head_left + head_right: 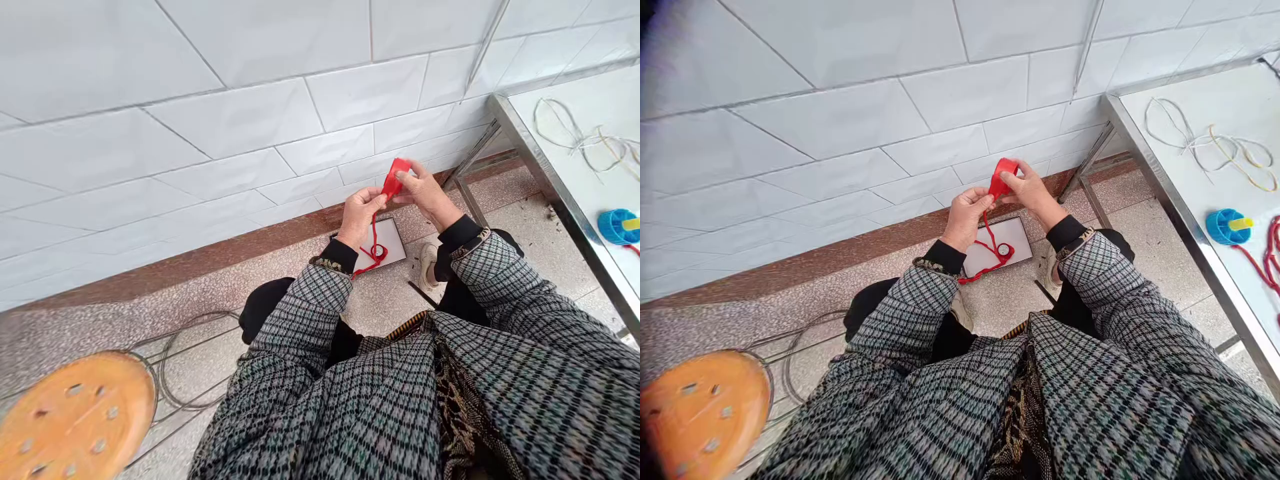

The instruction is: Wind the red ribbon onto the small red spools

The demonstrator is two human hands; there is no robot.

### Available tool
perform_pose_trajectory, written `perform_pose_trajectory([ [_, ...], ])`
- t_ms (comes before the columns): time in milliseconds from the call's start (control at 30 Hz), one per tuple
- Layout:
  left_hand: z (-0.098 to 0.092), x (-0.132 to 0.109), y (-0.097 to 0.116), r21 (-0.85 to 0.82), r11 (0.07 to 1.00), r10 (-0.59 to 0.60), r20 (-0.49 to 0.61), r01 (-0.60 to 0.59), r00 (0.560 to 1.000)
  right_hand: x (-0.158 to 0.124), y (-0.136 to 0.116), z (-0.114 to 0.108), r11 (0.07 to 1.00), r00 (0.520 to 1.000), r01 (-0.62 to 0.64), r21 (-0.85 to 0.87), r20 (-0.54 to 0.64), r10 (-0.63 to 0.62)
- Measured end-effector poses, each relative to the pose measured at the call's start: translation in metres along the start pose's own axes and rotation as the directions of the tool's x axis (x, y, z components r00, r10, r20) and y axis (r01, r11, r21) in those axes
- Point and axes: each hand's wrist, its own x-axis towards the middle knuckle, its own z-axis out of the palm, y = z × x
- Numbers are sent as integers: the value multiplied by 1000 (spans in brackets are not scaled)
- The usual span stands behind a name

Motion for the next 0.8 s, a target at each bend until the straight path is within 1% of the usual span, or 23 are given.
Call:
perform_pose_trajectory([
  [100,1,-1,-3,10,999,-33,71,32,997,3,2,-2,1000,1000,3,6,-5,-3],
  [200,1,-1,-7,17,1000,-8,75,7,997,4,2,-1,1000,1000,-9,3,-28,9],
  [300,1,1,-11,37,995,89,36,-91,995,4,2,2,999,998,-32,-11,-60,31],
  [433,2,0,-14,129,956,264,0,-262,964,4,2,5,998,994,-66,-22,-93,63],
  [500,2,-2,-14,205,938,291,-18,-281,957,3,1,6,997,991,-79,-25,-111,75],
  [567,2,-5,-12,265,930,265,-1,-256,964,2,-1,7,996,987,-89,-29,-139,84],
  [633,1,-8,-10,273,936,210,69,-221,975,1,-4,9,996,983,-89,-22,-161,84],
  [733,-1,-11,-8,269,951,100,207,-155,973,1,-6,10,997,980,-71,3,-184,71],
  [800,-2,-12,-6,269,958,33,241,-99,970,1,-6,9,998,979,-58,27,-194,62],
])
